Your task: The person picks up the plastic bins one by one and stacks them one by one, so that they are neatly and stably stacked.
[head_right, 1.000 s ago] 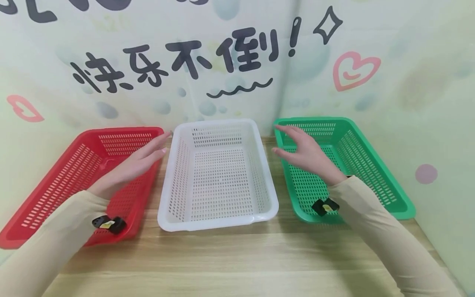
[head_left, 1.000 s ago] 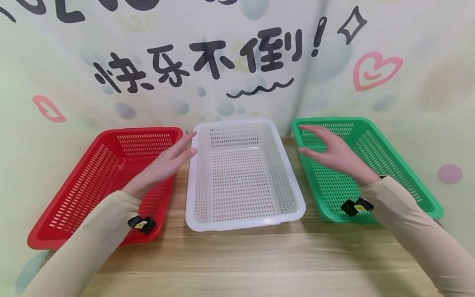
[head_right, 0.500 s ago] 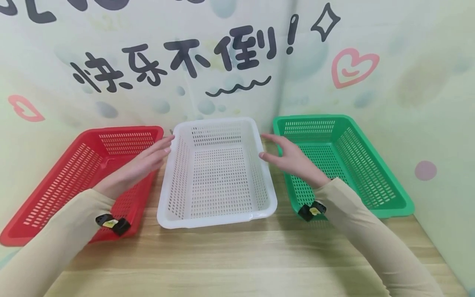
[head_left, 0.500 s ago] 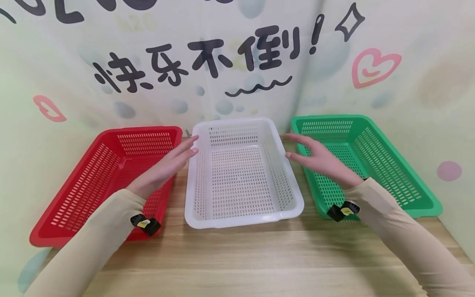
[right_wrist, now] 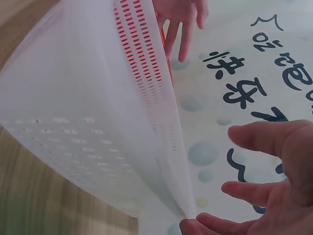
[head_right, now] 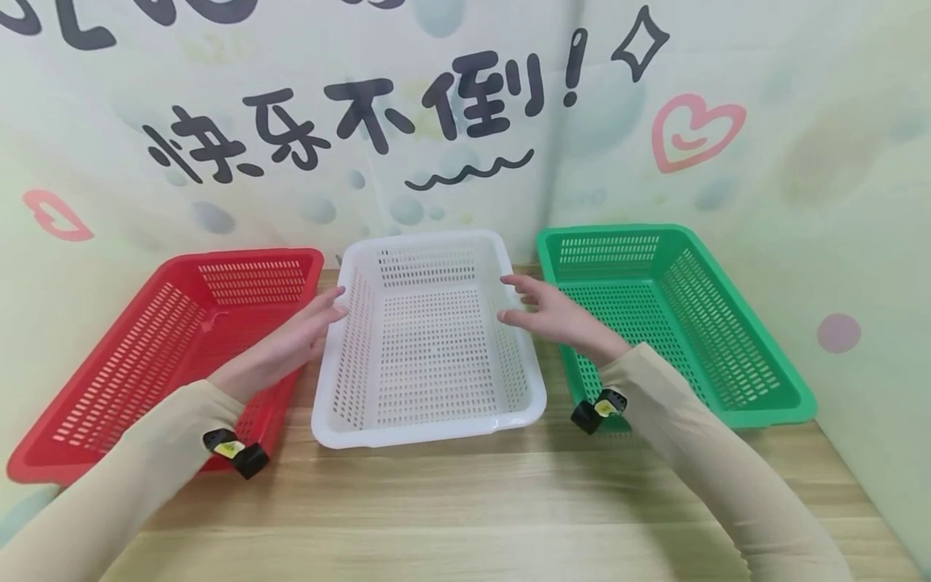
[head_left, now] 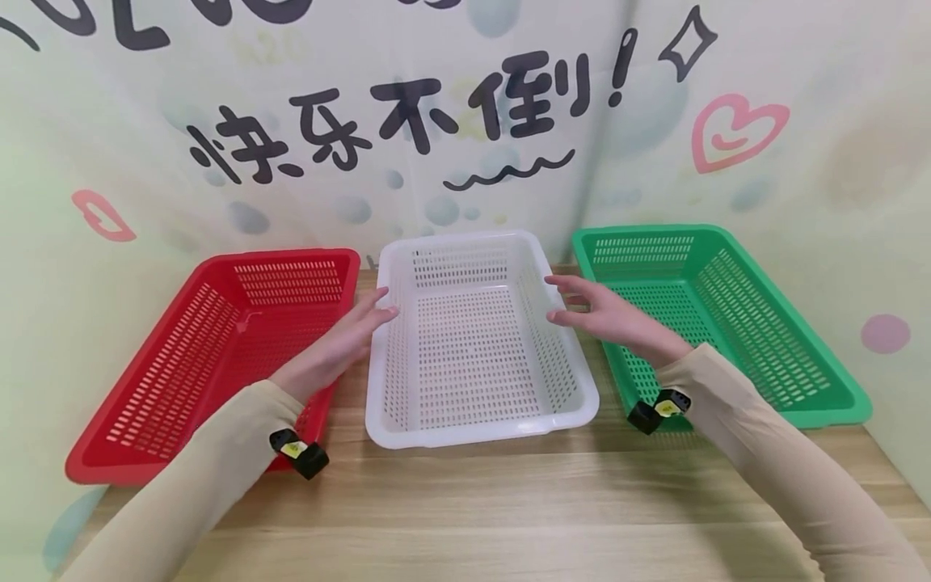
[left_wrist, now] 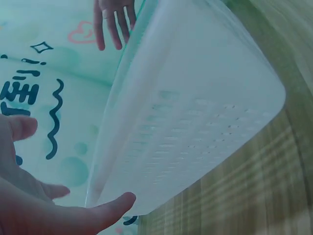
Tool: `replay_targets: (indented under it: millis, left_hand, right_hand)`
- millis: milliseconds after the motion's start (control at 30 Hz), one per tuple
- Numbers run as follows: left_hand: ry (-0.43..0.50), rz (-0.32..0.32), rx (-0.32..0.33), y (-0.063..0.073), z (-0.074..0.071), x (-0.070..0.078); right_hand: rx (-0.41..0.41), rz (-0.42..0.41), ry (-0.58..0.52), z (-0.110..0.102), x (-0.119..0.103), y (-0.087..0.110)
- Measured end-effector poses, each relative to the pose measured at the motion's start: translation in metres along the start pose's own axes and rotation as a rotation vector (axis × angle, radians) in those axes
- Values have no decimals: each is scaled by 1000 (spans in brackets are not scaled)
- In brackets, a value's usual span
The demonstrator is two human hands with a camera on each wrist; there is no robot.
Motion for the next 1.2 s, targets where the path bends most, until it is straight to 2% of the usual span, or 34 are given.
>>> replay_targets:
  millis: [167, 333, 467, 600, 867, 1200]
  left_hand:
    - [-48, -60, 94, -2, 2, -8]
    - [-4, -69, 119, -4, 1, -14]
    - [36, -53, 91, -5, 0, -15]
    - [79, -9, 50, -4, -1, -13]
    - [189, 66, 10, 1, -5, -12]
    - [210, 98, 2, 14, -7, -7]
  right_hand:
    - [-22, 36, -60, 3, 6, -1]
    - [-42, 38, -61, 4, 10, -2]
    - [-45, 46, -36, 2, 14, -1]
    - [-39, 63, -23, 1, 16, 2]
    - [-7, 52, -84, 0, 14, 3]
    - [39, 79, -148, -12, 11, 9]
Point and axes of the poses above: each hand's wrist, its own y-axis away from the middle knuckle, its own z-axis out of the palm, x = y × z, the point moved 3 cm from there along -y, towards the middle knuckle, and after that the axes turned 11 degrees about -z, right-handed, at the moved point
